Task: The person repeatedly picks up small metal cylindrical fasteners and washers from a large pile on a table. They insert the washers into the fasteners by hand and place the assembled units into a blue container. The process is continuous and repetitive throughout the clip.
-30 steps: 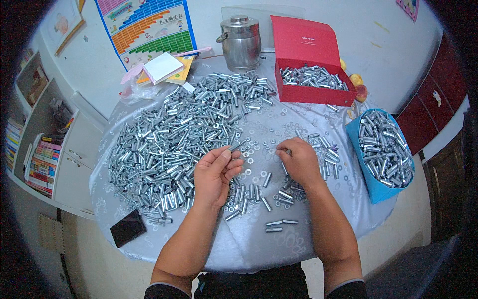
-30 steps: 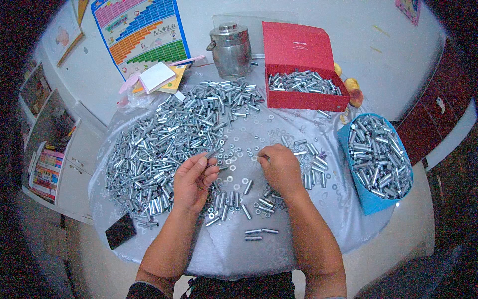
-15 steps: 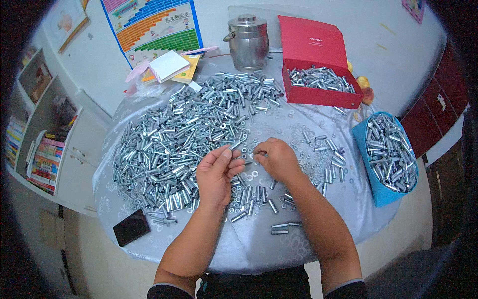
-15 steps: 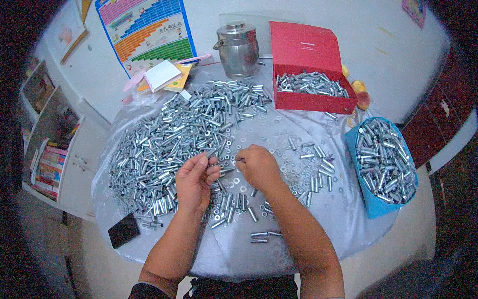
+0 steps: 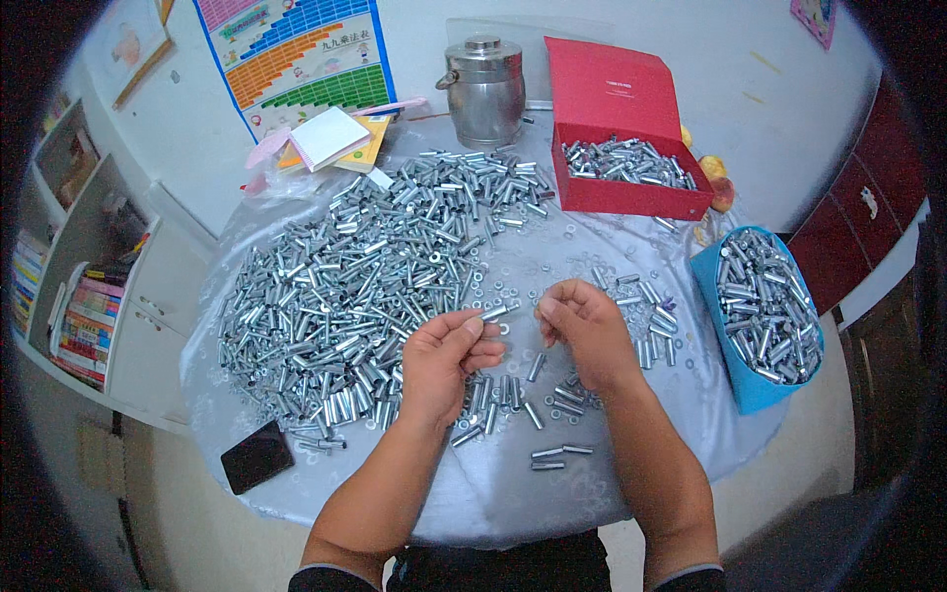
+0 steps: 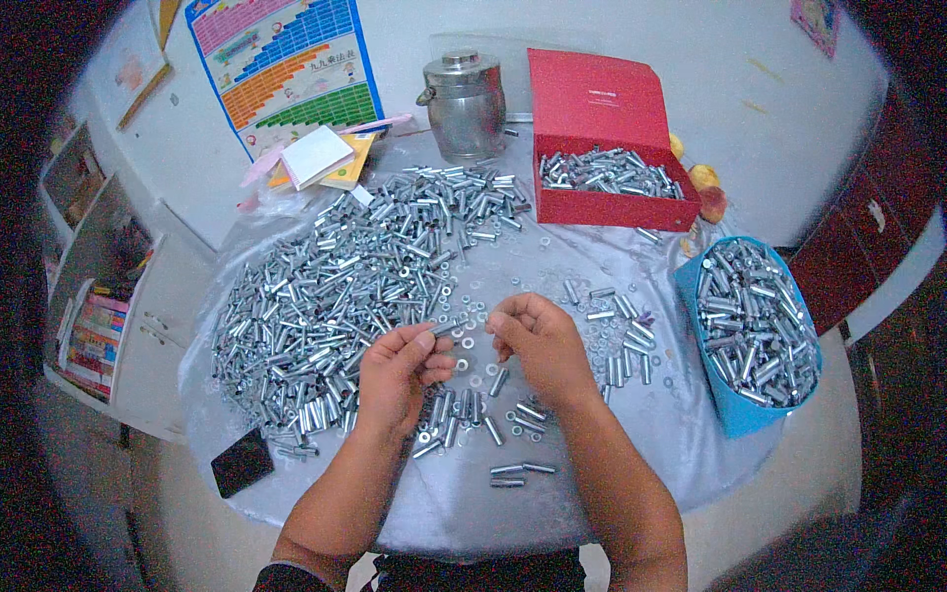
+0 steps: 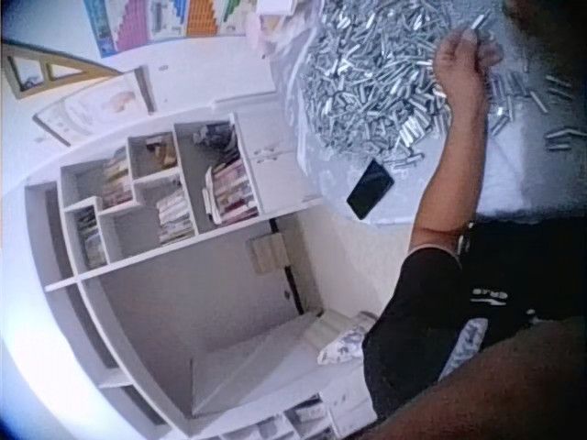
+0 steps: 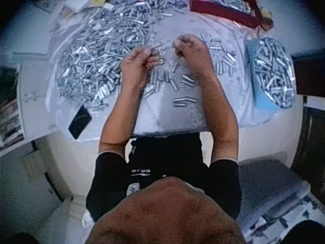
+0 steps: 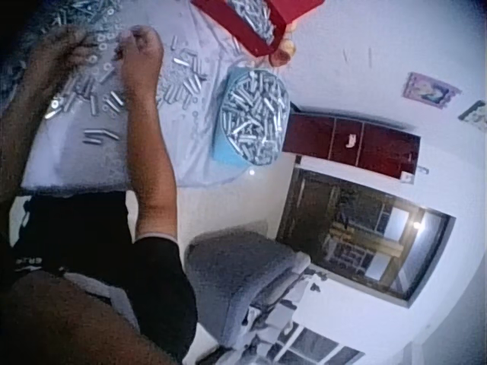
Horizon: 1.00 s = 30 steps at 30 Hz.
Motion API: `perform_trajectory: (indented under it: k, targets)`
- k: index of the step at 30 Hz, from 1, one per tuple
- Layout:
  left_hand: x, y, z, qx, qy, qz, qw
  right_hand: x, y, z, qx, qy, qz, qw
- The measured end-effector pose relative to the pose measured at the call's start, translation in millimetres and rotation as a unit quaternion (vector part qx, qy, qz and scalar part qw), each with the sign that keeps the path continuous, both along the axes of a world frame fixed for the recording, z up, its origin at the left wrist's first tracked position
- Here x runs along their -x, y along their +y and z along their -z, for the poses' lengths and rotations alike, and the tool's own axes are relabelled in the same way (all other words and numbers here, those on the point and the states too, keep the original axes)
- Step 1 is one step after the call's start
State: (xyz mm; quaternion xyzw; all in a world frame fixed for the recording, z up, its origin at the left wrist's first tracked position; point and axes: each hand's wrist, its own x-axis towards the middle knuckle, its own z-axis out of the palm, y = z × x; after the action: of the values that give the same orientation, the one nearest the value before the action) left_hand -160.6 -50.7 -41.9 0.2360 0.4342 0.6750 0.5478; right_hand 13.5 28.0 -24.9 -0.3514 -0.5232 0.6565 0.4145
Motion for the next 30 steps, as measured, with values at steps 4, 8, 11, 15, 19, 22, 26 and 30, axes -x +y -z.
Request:
perform_trajectory:
  k: [4,8,11,15,19,22,26,30]
  targets:
    - [-8.7,-3.2,-3.8,-0.002,-0.008,0.053,0.999,-4.3,-11.2,-0.9,0.008,0.009,0.001,1.000]
    - [-9.8,-4.7,-1.8,-0.011,-0.004,0.068,0.998,-6.6,-14.1,1.2,0.008,0.007,0.001,1.000]
    - [-9.7,-3.9,-1.4,-0.012,-0.008,0.064,0.998,-5.4,-16.4,1.6,-0.005,-0.004,0.003,1.000]
    - [-9.4,-3.2,1.2,-0.007,-0.030,0.056,0.998,-4.3,-17.8,2.4,-0.022,0.023,-0.015,0.999]
    - [-10.4,-4.6,1.1,-0.007,-0.023,0.059,0.998,-4.5,-19.0,0.8,-0.049,-0.008,-0.004,0.999]
    - [-11.5,-5.3,-0.6,-0.004,-0.011,0.070,0.997,-4.3,-20.3,3.9,-0.104,-0.046,0.010,0.993]
    - [-9.3,-4.3,-0.3,-0.004,-0.038,0.073,0.997,-15.7,-11.8,3.1,-0.129,-0.130,-0.013,0.983]
    - [-5.1,-3.0,2.4,-0.005,-0.051,0.049,0.997,-31.5,-0.7,-0.4,-0.201,-0.237,0.028,0.950]
